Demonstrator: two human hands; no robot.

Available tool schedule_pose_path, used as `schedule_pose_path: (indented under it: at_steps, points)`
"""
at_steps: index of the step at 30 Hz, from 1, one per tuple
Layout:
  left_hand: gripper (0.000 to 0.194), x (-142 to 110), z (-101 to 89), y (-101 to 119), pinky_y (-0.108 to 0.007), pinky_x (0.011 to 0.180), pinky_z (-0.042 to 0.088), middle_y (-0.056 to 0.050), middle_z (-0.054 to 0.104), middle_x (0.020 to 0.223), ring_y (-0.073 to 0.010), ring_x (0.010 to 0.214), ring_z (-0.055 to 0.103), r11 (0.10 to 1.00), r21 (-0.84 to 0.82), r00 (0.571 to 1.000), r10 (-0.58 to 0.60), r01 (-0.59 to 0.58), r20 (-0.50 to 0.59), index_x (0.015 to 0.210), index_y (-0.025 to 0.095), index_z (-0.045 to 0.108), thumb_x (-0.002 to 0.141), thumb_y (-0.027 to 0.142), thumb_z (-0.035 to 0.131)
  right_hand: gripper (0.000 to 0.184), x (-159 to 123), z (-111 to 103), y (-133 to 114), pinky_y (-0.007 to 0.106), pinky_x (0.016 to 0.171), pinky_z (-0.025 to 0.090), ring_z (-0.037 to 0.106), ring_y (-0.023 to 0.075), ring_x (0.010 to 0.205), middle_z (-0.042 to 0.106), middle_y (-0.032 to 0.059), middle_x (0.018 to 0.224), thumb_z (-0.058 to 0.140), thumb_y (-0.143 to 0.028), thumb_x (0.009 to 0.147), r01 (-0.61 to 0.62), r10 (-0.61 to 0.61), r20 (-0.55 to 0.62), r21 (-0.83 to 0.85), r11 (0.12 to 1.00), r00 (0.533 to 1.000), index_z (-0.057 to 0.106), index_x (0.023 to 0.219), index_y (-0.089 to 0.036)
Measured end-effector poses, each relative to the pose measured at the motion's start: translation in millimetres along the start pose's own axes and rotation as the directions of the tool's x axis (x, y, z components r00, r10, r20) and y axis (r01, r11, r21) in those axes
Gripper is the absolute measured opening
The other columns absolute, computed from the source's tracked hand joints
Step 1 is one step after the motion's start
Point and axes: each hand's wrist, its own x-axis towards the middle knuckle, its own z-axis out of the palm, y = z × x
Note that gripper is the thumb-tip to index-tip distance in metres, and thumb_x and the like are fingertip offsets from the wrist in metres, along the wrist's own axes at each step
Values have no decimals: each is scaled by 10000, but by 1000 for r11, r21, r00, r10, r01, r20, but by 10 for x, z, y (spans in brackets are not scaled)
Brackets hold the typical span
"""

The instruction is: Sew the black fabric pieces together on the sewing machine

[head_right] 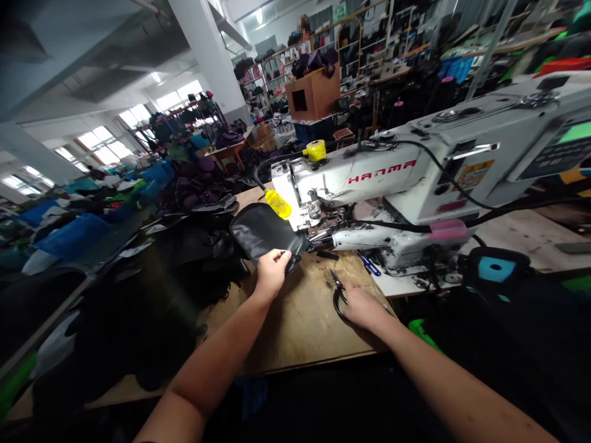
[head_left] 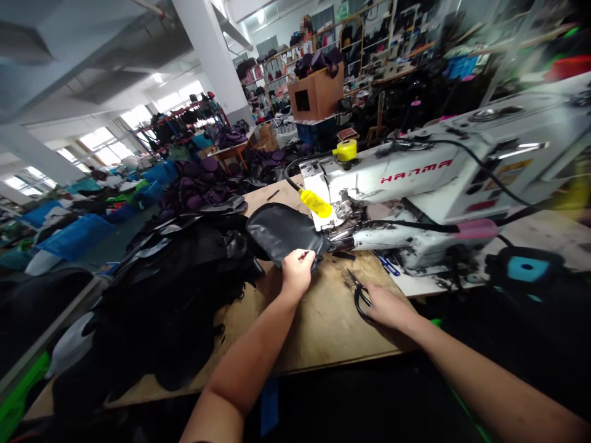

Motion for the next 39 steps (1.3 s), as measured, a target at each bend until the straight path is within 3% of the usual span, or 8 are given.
schedule_pose_path:
  at_steps: [4,8,13,15,19,26,34,39]
  points:
    - [252,65,-5,34,-236,595,359,30,590,622,-110,604,487,999,-40,999,-37,36,-31,723,150,708,812,385,694,563,-94,-109,-78,316,782,486,683,254,949,728,91,1084,568,-260,836,157,-145,-188,51,986,971,549,1396,-203]
    - [280,73,35,75,-237,583,343,40,544,597,-104,594,453,1000,-27,1000,-11,10,-24,690,149,688,825,394,681,471,-16,-207,-334,359,862,475,638,296,1017,695,121,1106,583,-391,879,272,-314,-470,-156,949,825,627,1304,-193]
    - [285,37,-11,122,-249,622,384,16,583,673,-117,640,499,990,-4,988,140,-140,58,701,159,668,866,391,651,435,251,-235,-531,350,831,496,652,293,978,711,144,1034,550,-334,914,285,-350,-468,-206,936,811,643,1305,-167]
    - [354,41,-93,152,-257,650,404,4,575,676,-125,659,507,956,46,934,273,-291,232,663,171,641,925,401,582,433,282,-136,-434,349,859,514,672,281,989,725,152,1085,527,-291,919,375,-394,-462,-137,917,795,637,1310,-142]
    - [453,66,-182,224,-294,749,425,-24,583,674,-159,730,523,747,263,706,361,-610,609,619,191,602,974,461,523,422,207,148,-96,366,871,541,694,272,1002,728,137,1170,505,-293,920,405,-344,-545,-9,914,764,641,1293,-150]
    - [229,75,280,266,-372,791,431,-120,612,1067,-266,982,531,308,732,785,377,-607,492,1114,179,631,982,319,505,444,179,269,112,361,740,540,703,251,814,753,75,997,542,-358,903,128,-37,-606,107,986,794,643,1310,-213]
    - [267,146,480,199,-282,785,454,-58,626,928,-173,860,586,718,638,958,163,-278,235,868,188,644,1019,317,467,420,248,12,-86,362,859,455,614,286,989,685,110,988,529,-330,929,146,-236,-638,-191,971,733,647,1307,-191]
    - [289,148,482,212,-281,768,448,-35,623,884,-161,813,581,774,586,968,144,-239,204,810,188,641,1004,365,519,417,427,-58,-286,338,841,433,606,270,990,681,105,1001,514,-336,939,137,-221,-647,-179,974,729,629,1312,-188]
